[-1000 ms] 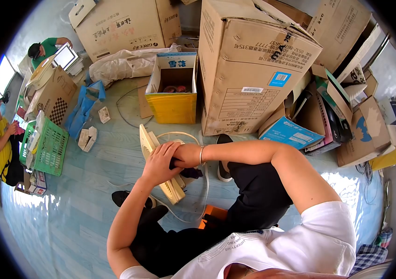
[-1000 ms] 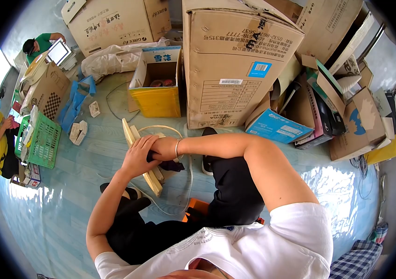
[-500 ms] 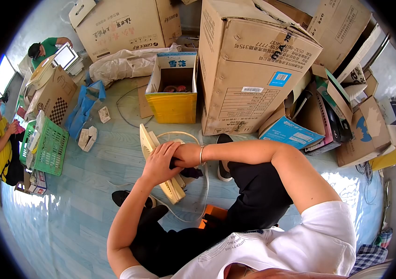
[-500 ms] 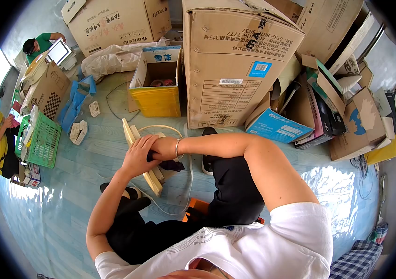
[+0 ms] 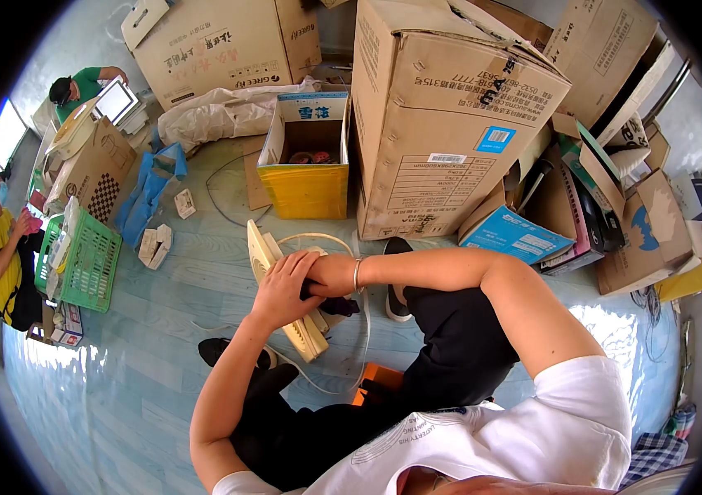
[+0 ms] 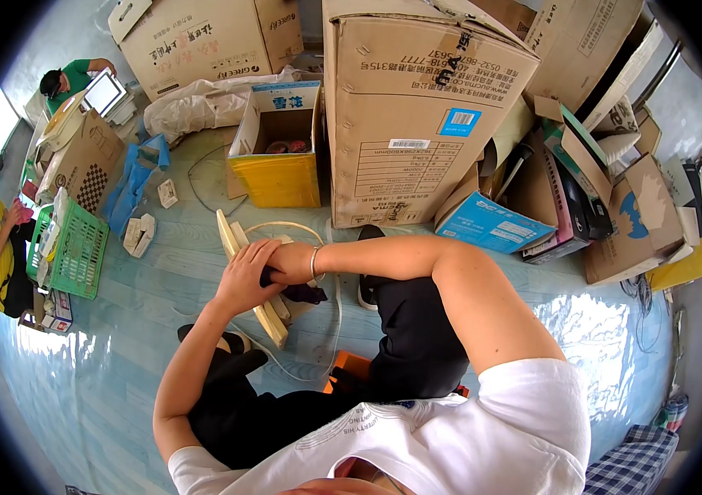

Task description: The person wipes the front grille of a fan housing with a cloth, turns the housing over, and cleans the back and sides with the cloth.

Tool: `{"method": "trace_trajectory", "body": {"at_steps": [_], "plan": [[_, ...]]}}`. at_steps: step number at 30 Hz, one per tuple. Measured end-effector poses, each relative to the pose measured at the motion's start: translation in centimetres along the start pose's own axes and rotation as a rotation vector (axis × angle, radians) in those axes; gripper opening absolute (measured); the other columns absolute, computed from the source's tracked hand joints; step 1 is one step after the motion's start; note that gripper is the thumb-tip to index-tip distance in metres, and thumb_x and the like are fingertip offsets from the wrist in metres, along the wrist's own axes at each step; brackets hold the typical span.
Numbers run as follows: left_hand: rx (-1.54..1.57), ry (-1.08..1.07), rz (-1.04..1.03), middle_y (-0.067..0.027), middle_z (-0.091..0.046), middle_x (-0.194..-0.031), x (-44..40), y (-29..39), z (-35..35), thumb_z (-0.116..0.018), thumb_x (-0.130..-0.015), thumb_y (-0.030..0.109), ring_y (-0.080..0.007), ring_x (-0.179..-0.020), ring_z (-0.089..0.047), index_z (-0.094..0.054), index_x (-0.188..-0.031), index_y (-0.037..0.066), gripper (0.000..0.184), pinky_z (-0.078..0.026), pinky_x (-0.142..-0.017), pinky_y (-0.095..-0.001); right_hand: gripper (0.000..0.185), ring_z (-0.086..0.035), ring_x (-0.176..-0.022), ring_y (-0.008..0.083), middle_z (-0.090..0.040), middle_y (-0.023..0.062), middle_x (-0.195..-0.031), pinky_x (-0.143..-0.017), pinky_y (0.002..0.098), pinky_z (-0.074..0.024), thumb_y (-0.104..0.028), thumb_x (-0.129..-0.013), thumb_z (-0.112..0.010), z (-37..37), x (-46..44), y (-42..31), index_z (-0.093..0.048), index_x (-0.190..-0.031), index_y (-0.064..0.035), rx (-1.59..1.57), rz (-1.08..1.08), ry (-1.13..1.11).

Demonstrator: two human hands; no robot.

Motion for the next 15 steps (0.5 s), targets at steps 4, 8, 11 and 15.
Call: {"method": "trace_trajectory", "body": {"at_steps": [4, 8, 11, 15], "plan": [[0.004, 0.017, -0.012, -0.0089, -0.051, -0.137, 0.05, -0.06, -0.05, -0.078, -0.074, 0.028, -0.0293, -0.129, -0.048, -0.047, -0.139, 0.014, 0.074, -0.039, -0.11, -0.0435, 0.037, -0.062, -0.101, 0.0401, -0.065, 0.0218, -0.111, -0.088, 0.047, -0.0515, -0.023, -0.084, -0.058, 0.14, 0.08, -0.16, -0.06, -0.115, -0.0032, -0.011, 0.031, 0.024], [-0.003, 0.022, -0.018, -0.0089, -0.051, -0.137, 0.05, -0.1, -0.1, -0.078, -0.074, 0.028, -0.0291, -0.129, -0.049, -0.047, -0.139, 0.014, 0.073, -0.039, -0.109, -0.0434, 0.037, -0.062, -0.102, 0.0402, -0.065, 0.0219, -0.111, -0.088, 0.047, -0.0514, -0.022, -0.084, -0.058, 0.13, 0.06, -0.16, -0.059, -0.116, -0.003, -0.012, 0.019, 0.015], [0.002, 0.022, -0.019, -0.0088, -0.052, -0.137, 0.02, -0.16, -0.12, -0.078, -0.073, 0.028, -0.0291, -0.129, -0.049, -0.047, -0.139, 0.014, 0.074, -0.04, -0.109, -0.0433, 0.037, -0.062, -0.101, 0.0403, -0.065, 0.022, -0.112, -0.088, 0.0472, -0.0514, -0.022, -0.083, -0.058, 0.13, 0.08, -0.13, -0.059, -0.116, -0.0028, -0.011, 0.039, 0.02], [0.003, 0.03, -0.02, -0.0088, -0.052, -0.137, 0.06, -0.19, -0.2, -0.078, -0.073, 0.028, -0.0291, -0.128, -0.049, -0.047, -0.139, 0.013, 0.074, -0.04, -0.109, -0.0433, 0.037, -0.062, -0.101, 0.0404, -0.065, 0.022, -0.111, -0.088, 0.0474, -0.0515, -0.021, -0.083, -0.058, 0.25, 0.07, -0.29, -0.059, -0.116, -0.0028, -0.013, 0.042, 0.025]]}}
Point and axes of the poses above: each hand's wrist, its own x-axis away from the middle knuckle, its own z-axis out of the back of the hand, y = z × x, the point moved 1 cm from there along -x, towards the middle knuckle
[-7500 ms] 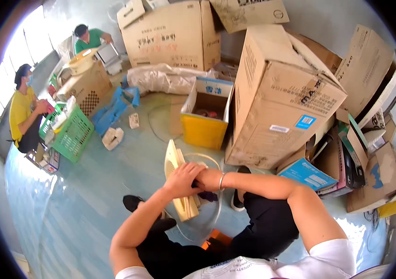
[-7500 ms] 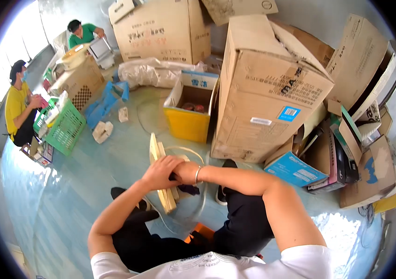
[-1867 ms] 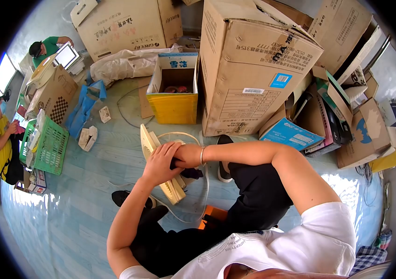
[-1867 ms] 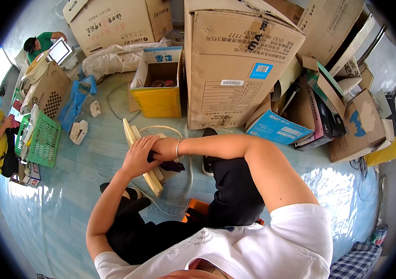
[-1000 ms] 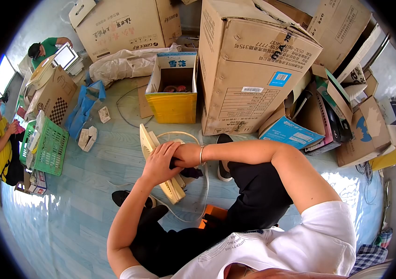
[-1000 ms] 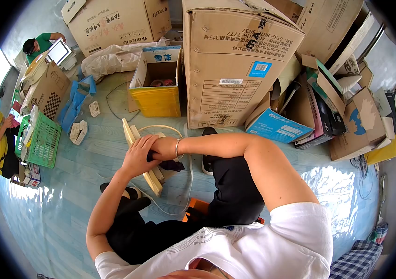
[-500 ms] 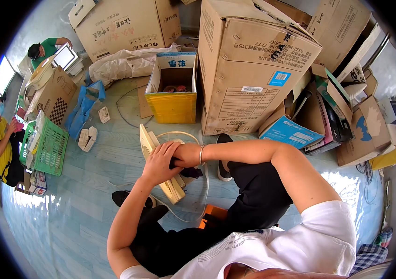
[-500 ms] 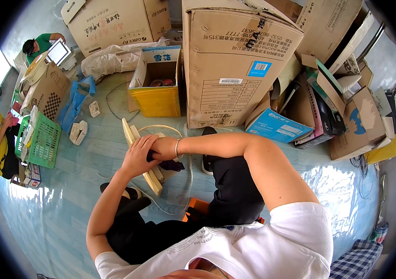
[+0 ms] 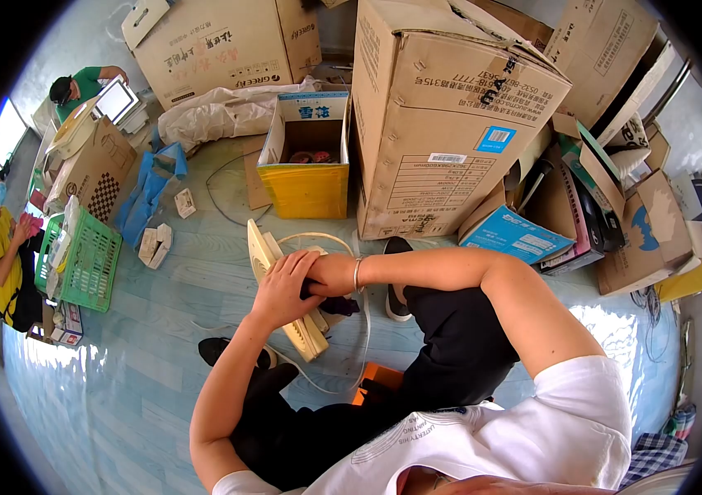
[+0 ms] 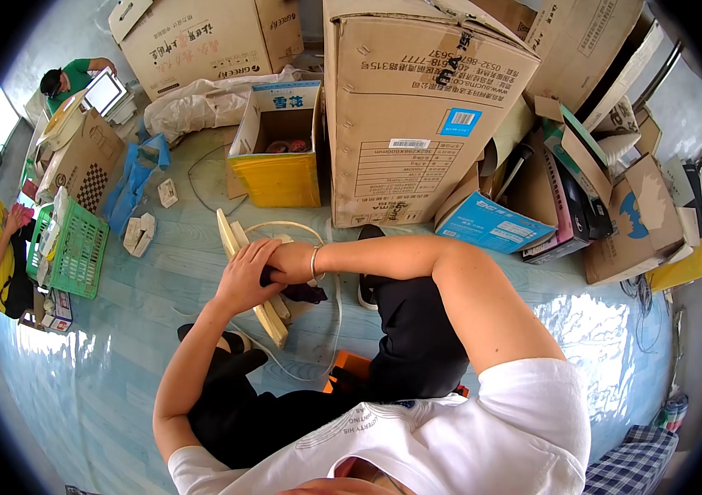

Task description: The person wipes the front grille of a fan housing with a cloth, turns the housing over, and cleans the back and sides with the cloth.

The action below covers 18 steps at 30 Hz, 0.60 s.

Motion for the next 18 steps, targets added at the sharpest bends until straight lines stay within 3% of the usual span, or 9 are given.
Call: {"method": "trace_trajectory", "body": {"at_steps": [18], "plan": [[-0.006, 0.033, -0.035, -0.0094, -0.053, -0.134, 0.02, -0.02, 0.22, -0.078, -0.072, 0.027, -0.0298, -0.126, -0.051, -0.048, -0.137, 0.012, 0.073, -0.041, -0.107, -0.043, 0.037, -0.062, -0.1, 0.0411, -0.066, 0.0227, -0.109, -0.087, 0.0479, -0.0514, -0.02, -0.082, -0.058, 0.15, -0.01, -0.16, -0.06, -0.114, -0.0017, -0.015, 0.016, 0.001]]}}
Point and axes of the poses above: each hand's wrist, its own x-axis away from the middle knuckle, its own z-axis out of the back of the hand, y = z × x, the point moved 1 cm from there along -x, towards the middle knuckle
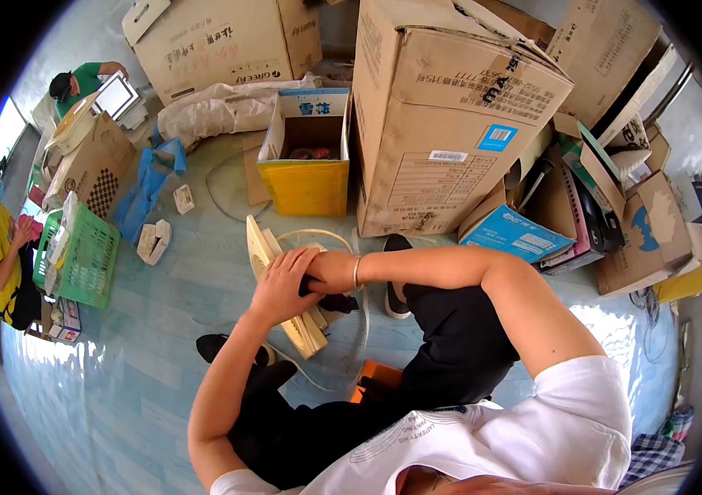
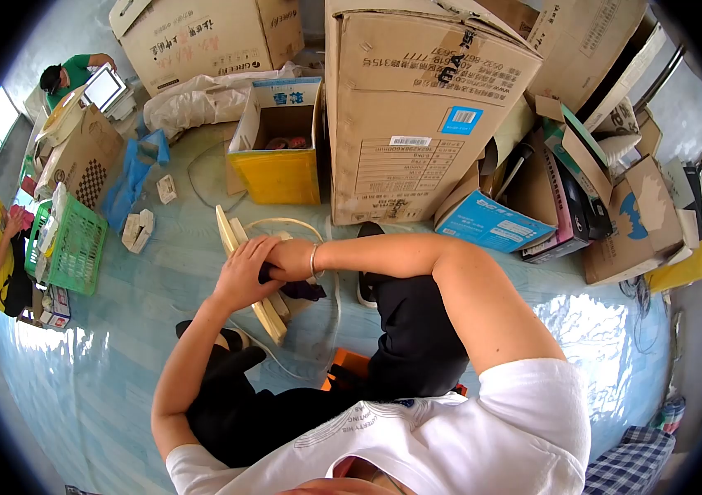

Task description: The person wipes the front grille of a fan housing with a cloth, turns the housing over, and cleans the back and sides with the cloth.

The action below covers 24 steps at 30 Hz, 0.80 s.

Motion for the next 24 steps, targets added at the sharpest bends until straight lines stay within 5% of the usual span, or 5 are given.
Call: {"method": "trace_trajectory", "body": {"at_steps": [7, 10, 13, 21, 24], "plan": [[0.018, 0.045, 0.01, -0.0096, -0.049, -0.14, 0.6, -0.2, 0.1, -0.076, -0.077, 0.022, -0.0323, -0.129, -0.047, -0.045, -0.141, 0.011, 0.073, -0.039, -0.109, -0.0428, 0.035, -0.064, -0.095, 0.042, -0.067, 0.0234, -0.105, -0.084, 0.0501, -0.0522, -0.021, -0.084, -0.057, -1.0, -0.3, 2.3, -0.059, -0.113, -0.0032, 0.037, -0.098, 0.059], [0.048, 0.075, 0.039, -0.0111, -0.048, -0.141, 1.3, -0.8, 0.0, -0.072, -0.081, 0.022, -0.033, -0.131, -0.045, -0.045, -0.141, 0.008, 0.067, -0.037, -0.11, -0.043, 0.043, -0.059, -0.109, 0.0391, -0.055, 0.0186, -0.122, -0.09, 0.0468, -0.0502, -0.021, -0.086, -0.058, 0.0, -0.2, 3.6, -0.051, -0.126, -0.0087, 0.15, -0.184, 0.153], [-0.017, 0.121, 0.015, -0.013, -0.048, -0.14, 1.7, -1.4, -0.6, -0.067, -0.087, 0.02, -0.0338, -0.132, -0.043, -0.045, -0.14, 0.005, 0.06, -0.035, -0.111, -0.0434, 0.035, -0.06, -0.106, 0.0391, -0.057, 0.0176, -0.117, -0.088, 0.0469, -0.0503, -0.016, -0.088, -0.052, 0.1, 0.3, 8.9, -0.056, -0.122, -0.0125, 0.266, -0.427, 0.181], [-0.059, 0.207, 0.006, -0.0155, -0.049, -0.139, 2.1, -1.6, -1.2, -0.06, -0.091, 0.022, -0.0339, -0.133, -0.043, -0.047, -0.137, 0.002, 0.052, -0.035, -0.112, -0.0437, 0.037, -0.061, -0.108, 0.0407, -0.064, 0.0211, -0.117, -0.091, 0.0468, -0.0499, -0.007, -0.083, -0.05, -3.8, 5.6, 10.0, -0.064, -0.117, -0.006, 0.254, -0.355, -0.36], [-0.027, 0.212, 0.002, -0.0156, -0.049, -0.14, 2.1, -1.7, -1.1, -0.06, -0.09, 0.021, -0.0335, -0.134, -0.042, -0.047, -0.137, 0.001, 0.053, -0.034, -0.113, -0.0436, 0.039, -0.061, -0.109, 0.0406, -0.066, 0.0235, -0.113, -0.092, 0.0446, -0.0494, -0.009, -0.083, -0.051, 0.4, 3.9, 9.8, -0.062, -0.12, -0.0037, 0.192, -0.474, -0.119]]}}
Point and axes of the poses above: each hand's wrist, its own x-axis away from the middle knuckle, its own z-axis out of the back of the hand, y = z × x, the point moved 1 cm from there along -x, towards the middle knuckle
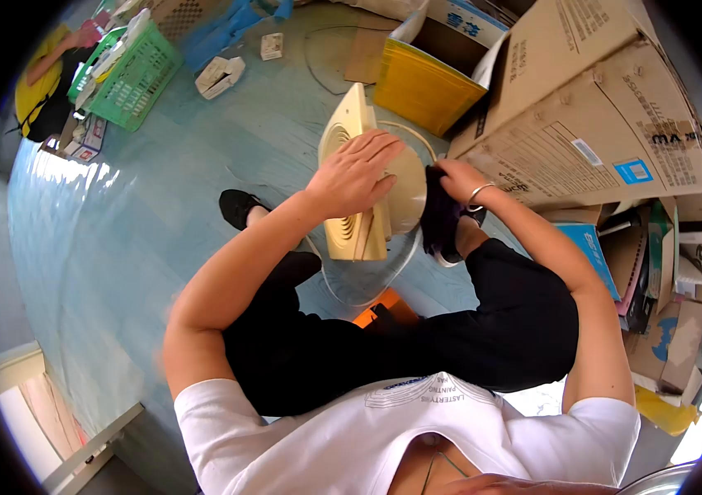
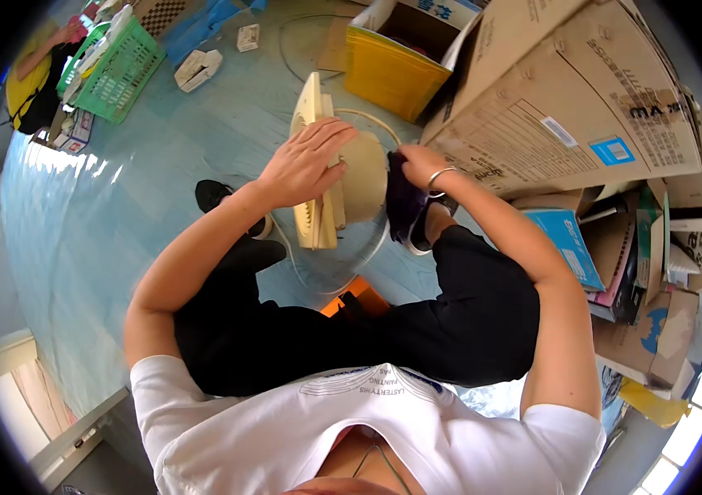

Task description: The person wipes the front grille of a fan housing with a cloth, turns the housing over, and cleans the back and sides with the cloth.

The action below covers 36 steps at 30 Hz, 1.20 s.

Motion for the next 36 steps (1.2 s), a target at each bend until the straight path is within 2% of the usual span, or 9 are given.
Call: {"method": "trace_trajectory", "body": {"at_steps": [4, 6, 9, 13, 19, 25, 31, 35, 36], "plan": [[-0.006, 0.005, 0.034, -0.0151, -0.049, -0.142, 0.3, -0.4, -0.4, -0.061, -0.089, 0.027, -0.0315, -0.137, -0.041, -0.047, -0.138, 0.001, 0.057, -0.032, -0.115, -0.0423, 0.04, -0.064, -0.099, 0.0175, -0.068, 0.0085, -0.11, -0.09, 0.0303, -0.0494, -0.009, -0.087, -0.055, 5.1, -2.1, 1.3, -0.058, -0.126, 0.0021, -0.727, -0.045, 0.145], [-0.005, 0.036, -0.003, -0.0151, -0.047, -0.143, 0.4, -0.5, -0.6, -0.061, -0.089, 0.027, -0.0316, -0.137, -0.039, -0.044, -0.139, 0.001, 0.059, -0.031, -0.115, -0.0427, 0.034, -0.063, -0.099, 0.0138, -0.066, 0.0047, -0.112, -0.089, 0.0269, -0.0488, -0.007, -0.092, -0.051, 7.1, -1.5, -2.3, -0.059, -0.123, 0.0029, -1.177, -0.034, 0.165], [-0.004, 0.065, 0.039, -0.0153, -0.044, -0.145, 0.4, -0.1, -0.4, -0.062, -0.089, 0.027, -0.0321, -0.138, -0.038, -0.042, -0.141, 0.001, 0.061, -0.03, -0.115, -0.0436, 0.032, -0.062, -0.104, 0.0219, -0.064, 0.0114, -0.113, -0.093, 0.0321, -0.048, -0.014, -0.094, -0.056, 5.0, -1.9, -3.7, -0.057, -0.125, -0.0027, -0.573, 0.156, 0.144], [-0.061, 0.101, 0.081, -0.0156, -0.043, -0.146, 0.7, -0.4, -0.2, -0.062, -0.089, 0.031, -0.0322, -0.138, -0.037, -0.041, -0.141, 0.0, 0.064, -0.03, -0.115, -0.0448, 0.046, -0.052, -0.113, 0.041, -0.05, 0.0215, -0.121, -0.095, 0.0423, -0.0465, -0.018, -0.091, -0.061, -0.3, -0.3, -5.5, -0.047, -0.133, -0.0048, 0.006, 0.433, 0.446], [-0.095, -0.013, 0.08, -0.0128, -0.047, -0.142, 0.7, -1.2, -0.8, -0.06, -0.09, 0.04, -0.0295, -0.139, -0.036, -0.051, -0.133, 0.002, 0.058, -0.028, -0.115, -0.0443, 0.041, -0.058, -0.103, 0.0399, -0.053, 0.0176, -0.12, -0.088, 0.0466, -0.05, -0.013, -0.09, -0.058, 0.2, -1.8, -4.6, -0.053, -0.13, -0.0102, 0.005, 0.222, 0.345], [0.009, -0.067, 0.102, -0.0094, -0.051, -0.138, 0.3, -1.5, 0.2, -0.062, -0.09, 0.041, -0.0281, -0.139, -0.035, -0.064, -0.118, 0.011, 0.042, -0.031, -0.114, -0.0443, 0.047, -0.056, -0.103, 0.0342, -0.052, 0.0168, -0.124, -0.082, 0.0442, -0.0504, -0.01, -0.085, -0.058, -0.4, 0.8, -7.9, -0.053, -0.131, -0.0067, 0.384, 0.471, 0.468], [0.157, 0.371, -0.002, -0.0037, -0.063, -0.12, -2.7, 0.7, 7.7, -0.062, -0.087, 0.004, -0.027, -0.121, -0.053, -0.069, -0.111, 0.014, 0.027, -0.037, -0.106, -0.0448, 0.046, -0.055, -0.099, 0.0311, -0.052, 0.0158, -0.124, -0.082, 0.0415, -0.0504, -0.01, -0.085, -0.053, -0.4, 1.0, -7.8, -0.053, -0.13, -0.0058, 0.442, 0.456, 0.487], [0.769, 0.586, -0.035, -0.0064, -0.066, -0.111, -3.3, 7.8, 16.2, -0.053, -0.088, -0.005, -0.025, -0.113, -0.055, -0.07, -0.103, 0.007, 0.026, -0.043, -0.095, -0.0385, 0.041, -0.055, -0.095, 0.0267, -0.053, 0.0111, -0.116, -0.079, 0.0391, -0.0505, -0.012, -0.085, -0.054, -0.2, 1.1, -8.7, -0.056, -0.126, -0.0077, 0.505, 0.407, 0.478], [0.883, 0.555, -0.116, -0.01, -0.061, -0.119, -2.8, 9.9, 17.9, -0.054, -0.092, -0.001, -0.0272, -0.116, -0.053, -0.07, -0.102, 0.009, 0.022, -0.038, -0.101, -0.0424, 0.041, -0.055, -0.096, 0.0269, -0.053, 0.0111, -0.117, -0.079, 0.0389, -0.0506, -0.012, -0.085, -0.054, -0.4, 1.1, -8.6, -0.056, -0.126, -0.0077, 0.501, 0.416, 0.502]]}}
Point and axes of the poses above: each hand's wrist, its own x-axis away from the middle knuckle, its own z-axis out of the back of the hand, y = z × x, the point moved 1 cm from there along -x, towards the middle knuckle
